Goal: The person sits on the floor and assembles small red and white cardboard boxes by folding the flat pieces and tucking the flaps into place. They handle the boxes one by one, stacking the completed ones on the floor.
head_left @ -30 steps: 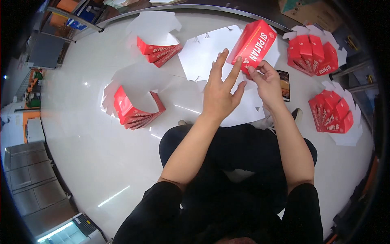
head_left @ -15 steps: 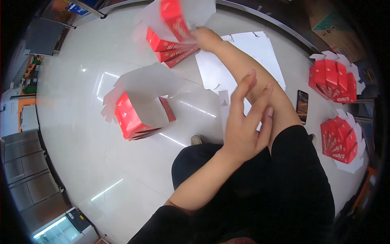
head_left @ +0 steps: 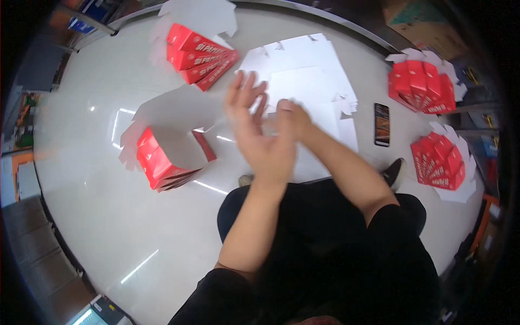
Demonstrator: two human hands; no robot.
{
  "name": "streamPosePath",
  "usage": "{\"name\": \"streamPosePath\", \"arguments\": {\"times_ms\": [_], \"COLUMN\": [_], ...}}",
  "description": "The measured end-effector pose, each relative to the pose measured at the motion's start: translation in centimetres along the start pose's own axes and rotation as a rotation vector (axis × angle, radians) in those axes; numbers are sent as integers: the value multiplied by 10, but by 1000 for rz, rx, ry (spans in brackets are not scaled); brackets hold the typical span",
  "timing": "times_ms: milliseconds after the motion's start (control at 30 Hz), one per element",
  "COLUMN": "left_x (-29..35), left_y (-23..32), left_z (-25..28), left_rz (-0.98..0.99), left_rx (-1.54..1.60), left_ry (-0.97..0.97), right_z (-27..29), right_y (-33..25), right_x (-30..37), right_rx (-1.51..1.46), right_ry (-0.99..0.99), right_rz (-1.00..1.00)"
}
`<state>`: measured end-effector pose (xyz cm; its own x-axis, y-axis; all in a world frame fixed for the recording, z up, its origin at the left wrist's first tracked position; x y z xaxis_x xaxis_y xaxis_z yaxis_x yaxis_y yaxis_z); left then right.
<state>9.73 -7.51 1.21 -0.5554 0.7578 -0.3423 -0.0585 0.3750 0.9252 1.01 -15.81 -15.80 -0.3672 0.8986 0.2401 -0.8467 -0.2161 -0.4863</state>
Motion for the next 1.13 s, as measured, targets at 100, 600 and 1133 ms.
{"name": "streamPosePath", "arguments": {"times_ms": [100,600,1133], "left_x": [-4,65,69], "left_y": [-4,-12,-14], "left_z": [5,-46,-56], "left_rz": [96,196,199], "left_rx": [42,-441,-550], "left_ry": [11,-668,-530], "right_z": [-20,111,141], "right_y": [-7,52,75], "right_x": [48,183,182], "right_rx": [49,-1248,-1035], "right_ry": [-57,603,892], "right_rz": [-162,7,-45]}}
Point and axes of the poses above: each hand's wrist, its own x-axis away from the middle knuckle, its own z-axis out of the back of the hand, y = z × x, the point moved 5 cm from there along -x, towards the middle knuckle, and after that the axes turned 8 degrees about y, right-handed, at the moved point
